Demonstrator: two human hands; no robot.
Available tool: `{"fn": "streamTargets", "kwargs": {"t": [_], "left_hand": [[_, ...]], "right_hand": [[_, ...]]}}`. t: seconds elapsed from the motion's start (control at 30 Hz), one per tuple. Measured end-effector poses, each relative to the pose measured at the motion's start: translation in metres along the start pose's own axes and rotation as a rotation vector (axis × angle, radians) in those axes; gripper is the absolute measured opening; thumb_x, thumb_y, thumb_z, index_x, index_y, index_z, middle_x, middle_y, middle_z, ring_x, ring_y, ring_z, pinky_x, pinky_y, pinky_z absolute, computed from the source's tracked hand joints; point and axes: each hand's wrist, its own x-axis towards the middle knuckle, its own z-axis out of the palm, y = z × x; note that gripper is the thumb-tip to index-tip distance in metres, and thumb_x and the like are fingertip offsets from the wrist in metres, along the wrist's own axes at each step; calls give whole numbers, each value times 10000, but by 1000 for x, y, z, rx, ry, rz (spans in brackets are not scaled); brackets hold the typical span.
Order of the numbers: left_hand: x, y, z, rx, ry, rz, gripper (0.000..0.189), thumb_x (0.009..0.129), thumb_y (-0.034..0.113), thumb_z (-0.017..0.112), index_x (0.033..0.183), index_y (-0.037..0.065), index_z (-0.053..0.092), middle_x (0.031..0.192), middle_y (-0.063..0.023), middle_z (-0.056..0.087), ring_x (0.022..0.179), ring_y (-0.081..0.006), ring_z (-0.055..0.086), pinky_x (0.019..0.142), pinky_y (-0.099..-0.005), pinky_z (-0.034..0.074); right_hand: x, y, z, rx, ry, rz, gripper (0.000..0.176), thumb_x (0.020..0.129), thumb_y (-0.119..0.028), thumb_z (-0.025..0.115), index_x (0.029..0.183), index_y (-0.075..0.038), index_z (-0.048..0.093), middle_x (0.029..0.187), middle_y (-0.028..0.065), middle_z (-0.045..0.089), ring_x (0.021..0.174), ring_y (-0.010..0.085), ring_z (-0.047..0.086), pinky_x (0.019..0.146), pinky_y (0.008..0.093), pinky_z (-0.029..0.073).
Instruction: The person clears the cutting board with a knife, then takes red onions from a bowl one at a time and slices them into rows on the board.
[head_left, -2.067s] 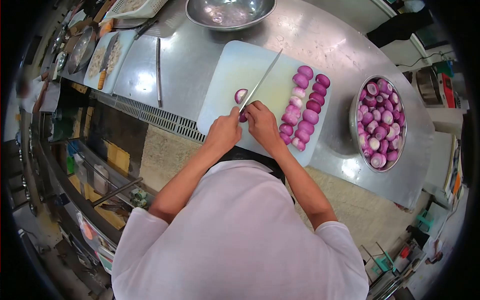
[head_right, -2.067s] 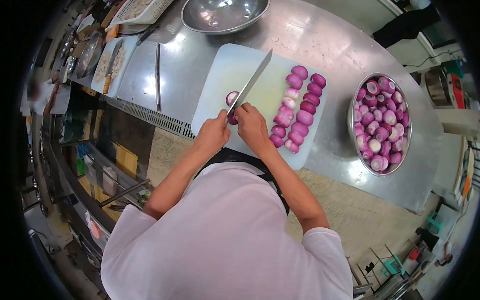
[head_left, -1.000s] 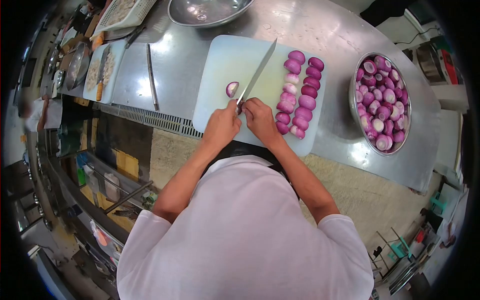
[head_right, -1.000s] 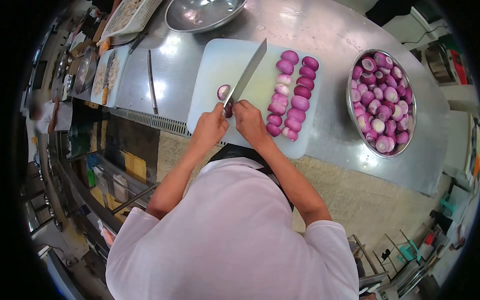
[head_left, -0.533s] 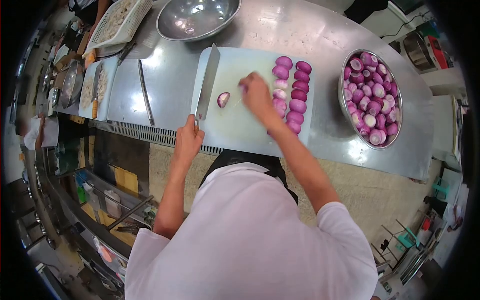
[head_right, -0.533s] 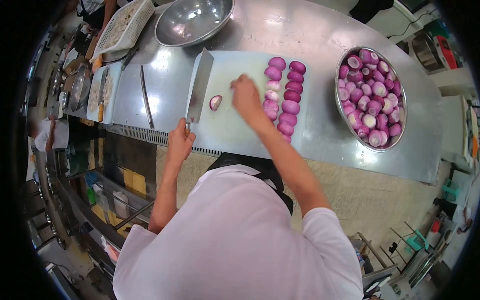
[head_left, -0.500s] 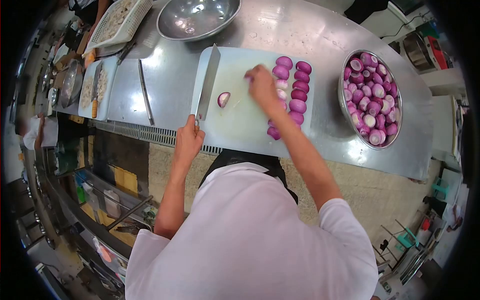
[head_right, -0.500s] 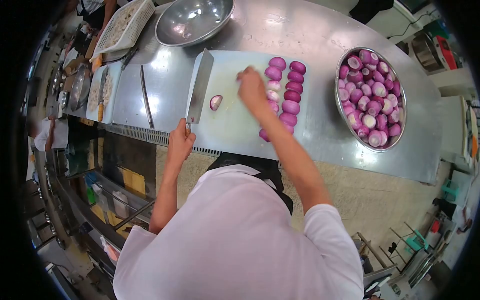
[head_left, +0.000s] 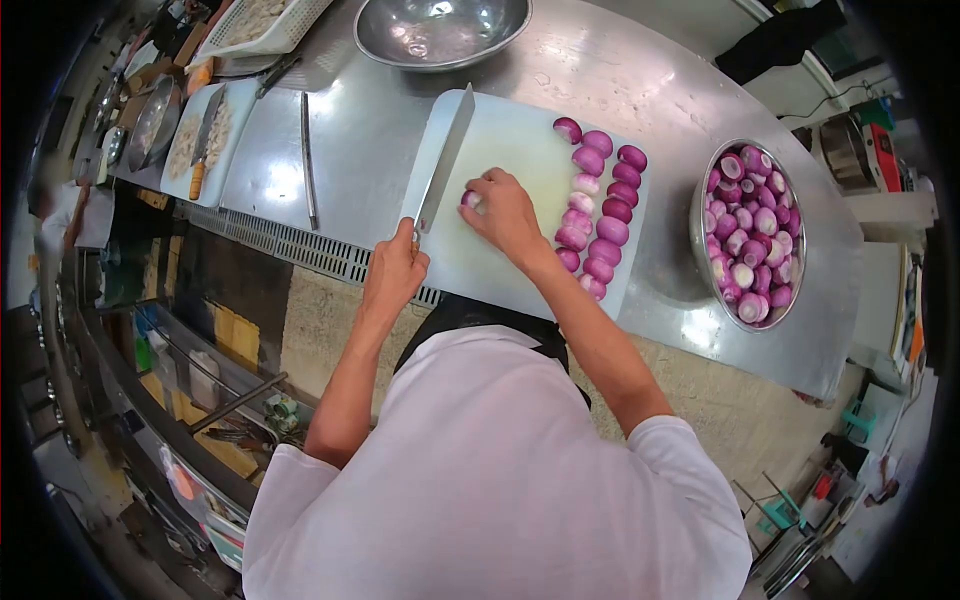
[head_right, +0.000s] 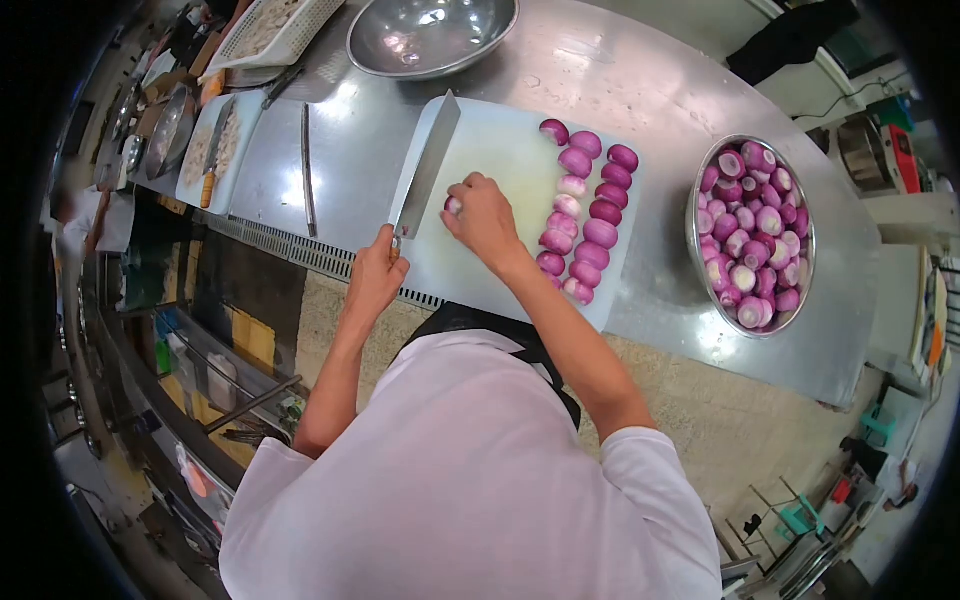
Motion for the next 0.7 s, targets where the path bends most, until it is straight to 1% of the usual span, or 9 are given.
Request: {"fn": "streamTargets", "kwargs": {"t": [0.13, 0.17, 0.2, 0.23, 0.37, 0.43, 0.53, 0.6, 0.7], "left_hand": [[-3, 7, -6, -28, -6, -10, 242, 794, 60, 576, 981, -26, 451, 603, -209, 506, 560, -415, 519, 553, -455, 409], [-3, 11, -8, -7, -32, -7, 218, 797, 31, 562, 975, -33, 454, 625, -226, 542, 625, -451, 553, 589, -492, 422], [-2, 15, -10, 16, -60, -3, 196, 800, 1, 549, 968, -40, 457, 647, -243, 577, 690, -487, 588, 625, -529, 436], [-3, 20, -11, 18, -58, -6, 196, 800, 1, 549, 968, -40, 457, 647, -243, 577, 690, -487, 588, 625, -529, 436], [-11, 41, -13, 14, -93, 49, 212, 806, 6, 566, 986, -48, 470, 676, -264, 598, 723, -493, 599, 637, -536, 444], [-16, 50, -18, 32, -118, 56, 219, 807, 7, 572, 994, -49, 473, 688, -269, 605, 734, -495, 601, 643, -537, 449], [-22, 57, -21, 85, -138, 45, 222, 809, 7, 574, 1000, -46, 474, 690, -268, 606, 737, -499, 598, 643, -537, 456], [-23, 51, -12, 24, -76, 120, 201, 812, 16, 558, 983, -34, 465, 669, -256, 560, 670, -478, 562, 601, -511, 423], [0, 30, 26, 44, -89, 147, 229, 812, 23, 566, 1007, -36, 462, 674, -249, 573, 684, -472, 578, 609, -509, 435]], "right_hand": [[-32, 14, -4, 46, 115, -10, 297, 692, -81, 767, 971, -29, 681, 971, 139, 641, 912, 352, 606, 825, 423, 508], [-37, 13, 0, 48, 110, -15, 297, 692, -81, 767, 971, -29, 681, 971, 139, 641, 912, 352, 606, 825, 423, 508], [-40, 11, 3, 165, 64, -9, 298, 687, -56, 760, 972, -28, 674, 970, 136, 641, 912, 345, 607, 824, 423, 506], [-44, 11, 7, 283, 17, -2, 301, 683, -30, 752, 972, -27, 668, 968, 134, 641, 912, 338, 609, 823, 423, 504], [-46, -6, 6, 270, -26, 9, 234, 727, -3, 696, 958, -21, 669, 961, 139, 642, 918, 334, 613, 817, 420, 507], [-45, -5, 7, 156, 41, -75, 177, 772, 20, 630, 941, -16, 668, 933, 139, 636, 907, 340, 609, 796, 421, 509], [-44, -7, 8, 124, 44, -85, 134, 803, 20, 587, 909, -13, 661, 896, 138, 625, 878, 341, 605, 773, 428, 509], [-43, -3, 12, 116, 54, -89, 115, 803, 18, 588, 893, -12, 653, 884, 137, 618, 864, 341, 602, 761, 432, 507], [-45, -2, 13, 117, 69, -89, 86, 807, 15, 586, 868, -9, 641, 869, 140, 608, 847, 342, 599, 742, 438, 504]]}}
